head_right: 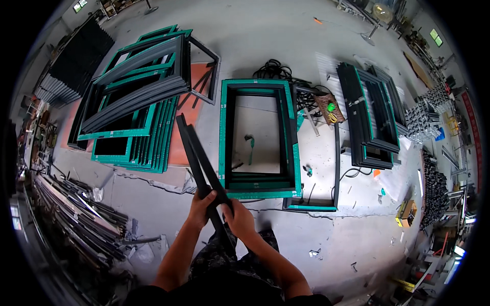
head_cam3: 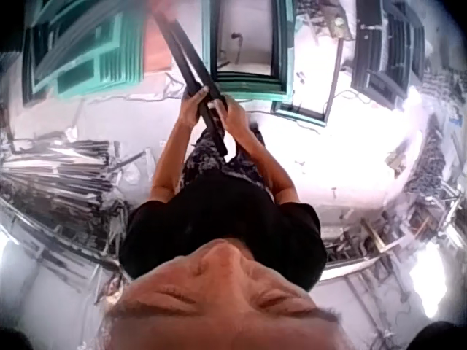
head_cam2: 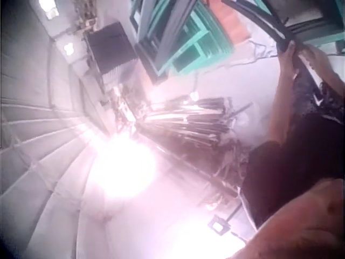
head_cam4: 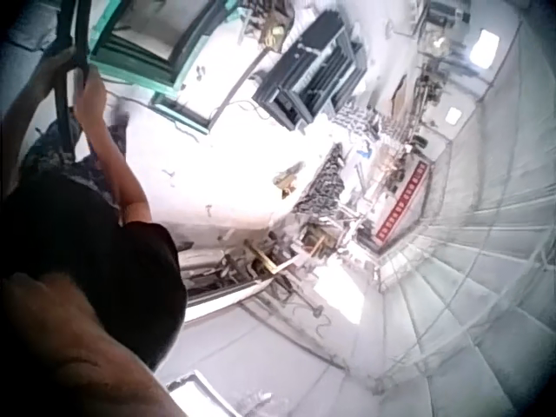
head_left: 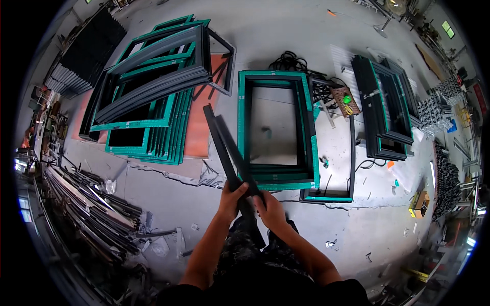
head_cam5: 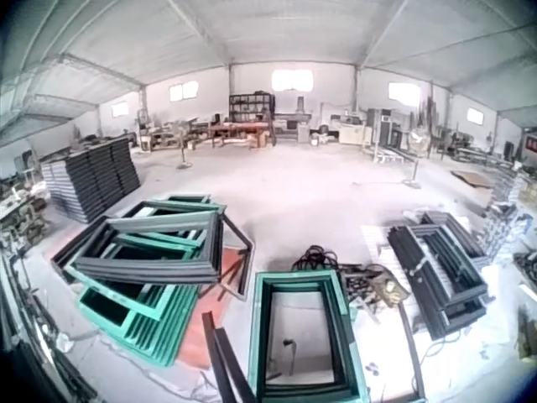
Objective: The person operates a miter saw to cut metal profiles, applies green protective tape and rubber seals to the frames, cuts the tape with scissors, and uses a measuring tape to check the dimensions of the assembled frames.
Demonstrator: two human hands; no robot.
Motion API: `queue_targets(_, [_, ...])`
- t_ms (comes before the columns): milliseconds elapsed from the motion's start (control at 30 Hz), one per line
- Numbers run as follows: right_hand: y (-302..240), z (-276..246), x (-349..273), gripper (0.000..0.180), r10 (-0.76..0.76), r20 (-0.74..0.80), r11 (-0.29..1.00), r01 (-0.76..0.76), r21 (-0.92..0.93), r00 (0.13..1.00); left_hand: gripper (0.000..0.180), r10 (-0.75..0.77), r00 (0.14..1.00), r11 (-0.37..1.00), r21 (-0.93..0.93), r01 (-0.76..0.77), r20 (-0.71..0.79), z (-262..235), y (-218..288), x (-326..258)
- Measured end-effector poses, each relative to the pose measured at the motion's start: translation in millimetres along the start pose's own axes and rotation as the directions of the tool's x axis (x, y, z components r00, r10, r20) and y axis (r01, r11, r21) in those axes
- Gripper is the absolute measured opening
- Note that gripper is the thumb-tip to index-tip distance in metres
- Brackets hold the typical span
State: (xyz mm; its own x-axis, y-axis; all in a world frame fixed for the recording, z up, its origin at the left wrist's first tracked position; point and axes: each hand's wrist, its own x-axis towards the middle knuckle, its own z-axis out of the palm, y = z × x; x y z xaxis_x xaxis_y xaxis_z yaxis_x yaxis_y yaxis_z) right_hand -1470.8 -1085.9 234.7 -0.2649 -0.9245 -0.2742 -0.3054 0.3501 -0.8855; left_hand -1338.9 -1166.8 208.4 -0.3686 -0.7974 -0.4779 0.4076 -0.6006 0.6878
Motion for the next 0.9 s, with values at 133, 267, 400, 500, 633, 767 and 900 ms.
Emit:
queue_targets(133, [9,-9,39,0.028,0.007,-0.013,0.982,-0.009,-0.189,1.000,0.035,-0.056,0.998,0.998,0.035,0.057,-0.029,4,-4,48])
queue_targets(267, [61,-40,72,0.029,0.072,-0.018,0.997,-0.072,-0.018,0.997,0.036,-0.001,0.978,0.999,0.052,0.012,-0.210,30,-4,98])
queue_targets(400, [143,-109,80,0.038,0.197,0.147,0.965,-0.219,0.147,0.969,0.031,0.187,0.936,0.979,0.131,-0.154,-0.299,28,11,162])
queue_targets(500, [227,-176,84,0.034,0.267,0.116,0.944,-0.236,-0.229,0.957,0.036,0.348,0.899,0.916,0.300,-0.266,-0.265,39,38,195])
queue_targets(633, [272,-237,125,0.036,0.376,-0.036,0.820,-0.351,-0.452,0.926,0.034,0.362,0.907,0.888,0.376,-0.265,-0.214,68,48,239])
queue_targets(767, [345,-229,192,0.024,0.311,-0.268,0.949,-0.315,0.029,0.912,0.035,0.092,0.948,0.868,0.491,0.072,-0.303,67,-5,285])
queue_targets(900, [364,-176,268,0.040,0.712,0.157,0.363,-0.550,0.752,0.684,0.049,-0.317,0.891,0.732,0.513,0.448,-0.325,39,-87,314])
